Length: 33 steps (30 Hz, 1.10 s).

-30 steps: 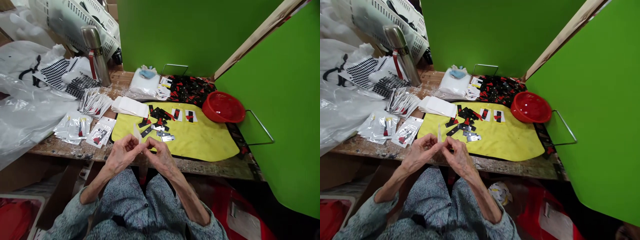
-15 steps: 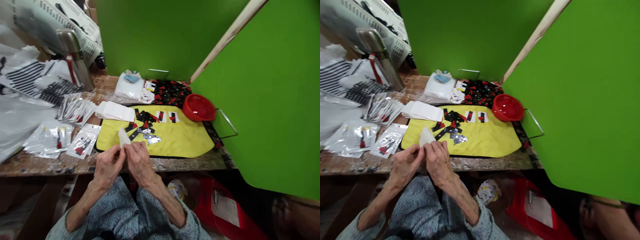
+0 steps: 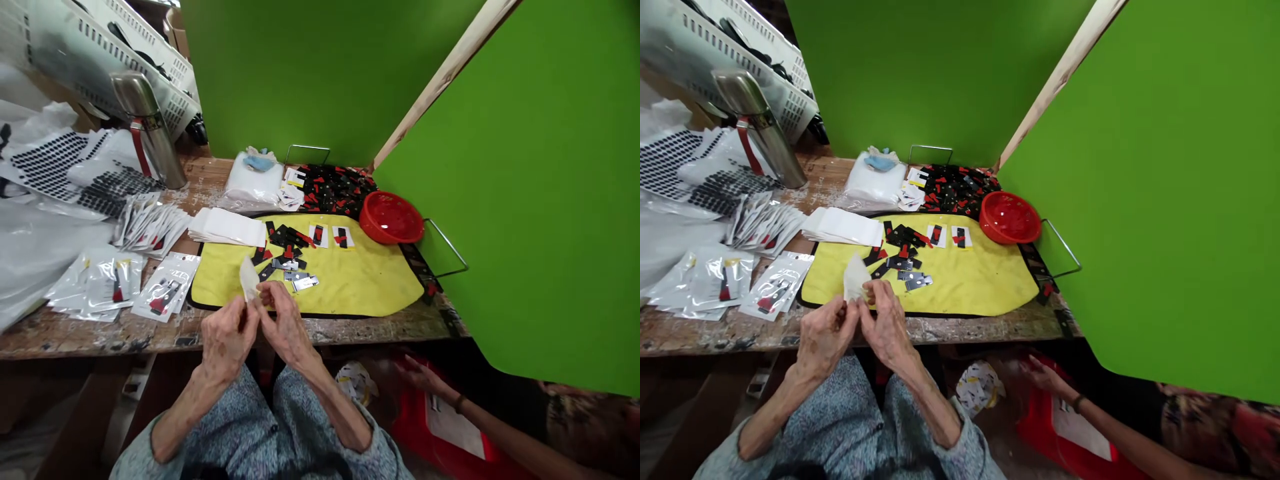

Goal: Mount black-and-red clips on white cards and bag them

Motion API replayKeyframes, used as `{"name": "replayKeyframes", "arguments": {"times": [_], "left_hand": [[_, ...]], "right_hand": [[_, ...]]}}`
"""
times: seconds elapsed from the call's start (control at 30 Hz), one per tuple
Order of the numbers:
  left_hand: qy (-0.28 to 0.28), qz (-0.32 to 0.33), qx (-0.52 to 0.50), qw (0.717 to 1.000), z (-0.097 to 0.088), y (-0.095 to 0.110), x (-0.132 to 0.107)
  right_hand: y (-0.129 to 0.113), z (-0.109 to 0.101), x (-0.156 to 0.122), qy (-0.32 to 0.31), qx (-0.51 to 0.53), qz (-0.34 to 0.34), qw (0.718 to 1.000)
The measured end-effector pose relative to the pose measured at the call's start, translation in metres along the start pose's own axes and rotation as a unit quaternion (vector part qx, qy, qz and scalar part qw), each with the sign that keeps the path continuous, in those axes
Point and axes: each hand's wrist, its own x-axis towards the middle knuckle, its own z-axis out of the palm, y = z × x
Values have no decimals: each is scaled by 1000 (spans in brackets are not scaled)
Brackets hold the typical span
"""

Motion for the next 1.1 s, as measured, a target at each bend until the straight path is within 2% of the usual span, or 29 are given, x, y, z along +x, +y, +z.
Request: {"name": "replayKeyframes", "arguments": {"times": [0.07,0.13,0.17,0.2,0.23,0.3,0.33,0.37,0.4,0.47,0.5,0.6,0.67,0.7,0.8,0.87,0.93,1.0,1.07,1.1], "left_hand": [[-22,-45,-84,995,-1,3,-1],[-87,-117,-207,968,-6,5,0],[-129,-164,-284,936,-9,4,3],[-168,-218,-366,889,-13,3,6],[-197,-272,-445,831,-17,1,10],[-196,-368,-553,721,-21,-3,18],[-180,-403,-577,687,-21,-6,21],[-162,-427,-588,667,-20,-7,23],[-144,-441,-591,660,-18,-9,23],[-102,-440,-590,669,-12,-9,20],[-78,-432,-590,678,-8,-9,18],[-23,-404,-582,705,-1,-6,10],[-19,-397,-579,711,2,-5,7],[-22,-396,-581,711,4,-4,6],[-30,-391,-581,713,9,-2,5],[-45,-394,-560,727,12,-3,5],[-63,-381,-511,768,8,-9,6],[-74,-312,-416,851,-3,-18,8],[-78,-159,-249,952,-19,-27,11],[-104,-69,-168,978,-27,-30,12]], "right_hand": [[2,-5,2,-30,103,46,993],[5,-13,4,-12,127,32,991],[6,-18,6,3,116,3,993],[7,-24,7,14,100,-34,994],[7,-29,8,13,85,-70,994],[8,-39,8,-18,72,-118,990],[8,-43,8,-39,75,-123,989],[7,-44,6,-54,86,-111,989],[7,-44,5,-64,109,-80,989],[5,-40,0,-72,196,30,977],[4,-36,-3,-75,255,98,959],[-2,-23,-10,-85,416,256,869],[-6,-17,-13,-79,470,295,828],[-7,-15,-14,-71,479,301,821],[-10,-10,-15,-51,478,293,826],[-8,-7,-15,-42,476,283,832],[-2,-8,-14,-46,460,274,844],[5,-14,-11,-72,420,262,866],[11,-25,-7,-129,366,242,889],[12,-30,-5,-166,335,228,899]]}}
